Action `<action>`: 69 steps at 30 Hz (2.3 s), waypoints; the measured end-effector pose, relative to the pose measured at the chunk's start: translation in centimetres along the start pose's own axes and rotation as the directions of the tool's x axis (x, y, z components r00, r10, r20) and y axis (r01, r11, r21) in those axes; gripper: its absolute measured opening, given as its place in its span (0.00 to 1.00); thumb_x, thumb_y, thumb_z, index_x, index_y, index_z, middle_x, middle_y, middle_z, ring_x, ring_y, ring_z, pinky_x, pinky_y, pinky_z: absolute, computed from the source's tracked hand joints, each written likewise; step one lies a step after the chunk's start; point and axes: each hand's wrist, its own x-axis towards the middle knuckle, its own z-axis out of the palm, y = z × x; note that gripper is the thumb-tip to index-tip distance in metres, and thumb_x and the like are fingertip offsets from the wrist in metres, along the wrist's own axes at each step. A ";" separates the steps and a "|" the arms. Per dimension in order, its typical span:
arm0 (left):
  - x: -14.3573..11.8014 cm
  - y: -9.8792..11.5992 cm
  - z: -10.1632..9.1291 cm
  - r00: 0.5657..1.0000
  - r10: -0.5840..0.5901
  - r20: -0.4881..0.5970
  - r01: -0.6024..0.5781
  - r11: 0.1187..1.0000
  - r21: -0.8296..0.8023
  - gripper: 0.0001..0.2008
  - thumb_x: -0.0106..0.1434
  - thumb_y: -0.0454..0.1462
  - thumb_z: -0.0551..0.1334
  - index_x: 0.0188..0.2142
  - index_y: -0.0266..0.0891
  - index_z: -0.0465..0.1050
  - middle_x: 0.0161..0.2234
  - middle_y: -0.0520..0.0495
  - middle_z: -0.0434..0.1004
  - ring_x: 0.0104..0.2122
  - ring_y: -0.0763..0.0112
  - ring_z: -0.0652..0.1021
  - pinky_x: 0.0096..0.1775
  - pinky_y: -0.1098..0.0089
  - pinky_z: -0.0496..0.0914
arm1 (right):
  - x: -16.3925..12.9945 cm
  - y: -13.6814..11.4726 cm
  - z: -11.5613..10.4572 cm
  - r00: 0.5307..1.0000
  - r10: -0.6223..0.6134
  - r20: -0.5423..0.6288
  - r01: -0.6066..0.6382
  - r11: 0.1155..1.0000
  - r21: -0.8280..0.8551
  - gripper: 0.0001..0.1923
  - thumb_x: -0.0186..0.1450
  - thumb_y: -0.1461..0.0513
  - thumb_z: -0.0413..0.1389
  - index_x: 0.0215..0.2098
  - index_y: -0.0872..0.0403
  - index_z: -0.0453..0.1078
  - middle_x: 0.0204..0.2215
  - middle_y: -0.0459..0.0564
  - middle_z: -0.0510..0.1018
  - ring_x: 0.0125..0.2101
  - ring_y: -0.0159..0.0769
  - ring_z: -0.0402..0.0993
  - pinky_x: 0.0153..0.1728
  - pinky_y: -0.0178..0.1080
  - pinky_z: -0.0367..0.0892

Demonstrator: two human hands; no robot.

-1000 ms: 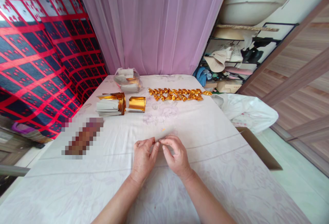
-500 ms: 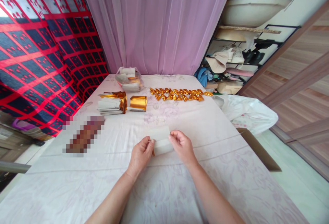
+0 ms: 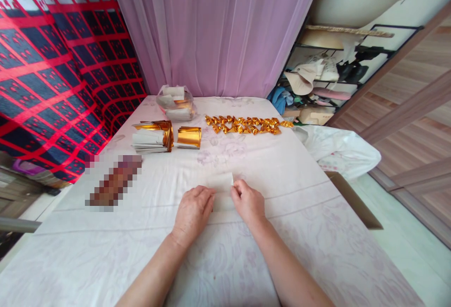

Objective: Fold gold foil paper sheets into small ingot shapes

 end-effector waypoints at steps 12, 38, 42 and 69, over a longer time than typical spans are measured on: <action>-0.7 -0.5 1.7 0.949 0.198 0.244 -0.235 0.962 0.137 0.21 0.68 0.47 0.56 0.58 0.47 0.68 0.61 0.47 0.67 0.62 0.55 0.64 0.64 0.44 0.46 | 0.7 0.8 -1.1 0.993 -0.007 0.116 -0.003 0.996 0.086 0.09 0.67 0.60 0.51 0.43 0.50 0.70 0.27 0.44 0.81 0.29 0.35 0.76 0.29 0.33 0.59; -1.0 -0.1 1.4 0.967 0.166 0.193 -0.186 0.979 0.090 0.21 0.62 0.46 0.63 0.54 0.46 0.70 0.58 0.44 0.71 0.59 0.52 0.67 0.62 0.37 0.43 | -2.5 3.3 -2.0 0.833 -0.550 0.055 0.546 0.834 0.075 0.16 0.64 0.68 0.54 0.48 0.50 0.73 0.42 0.52 0.74 0.43 0.39 0.71 0.45 0.41 0.69; -1.3 -0.1 1.0 0.971 0.171 0.165 -0.187 0.979 0.083 0.15 0.64 0.42 0.61 0.51 0.46 0.73 0.55 0.45 0.74 0.57 0.54 0.70 0.62 0.39 0.43 | -2.4 3.0 -2.2 0.840 -0.541 0.051 0.532 0.837 0.129 0.11 0.65 0.65 0.54 0.43 0.49 0.75 0.39 0.50 0.75 0.41 0.38 0.71 0.44 0.40 0.69; 0.1 -1.3 1.6 0.992 0.128 -0.016 -0.127 0.990 0.057 0.13 0.68 0.36 0.55 0.49 0.44 0.74 0.45 0.44 0.77 0.44 0.61 0.76 0.54 0.52 0.66 | -1.4 0.7 -0.6 0.973 -0.230 -0.025 0.227 0.970 -0.084 0.12 0.67 0.58 0.52 0.28 0.51 0.71 0.29 0.47 0.75 0.32 0.32 0.70 0.32 0.33 0.58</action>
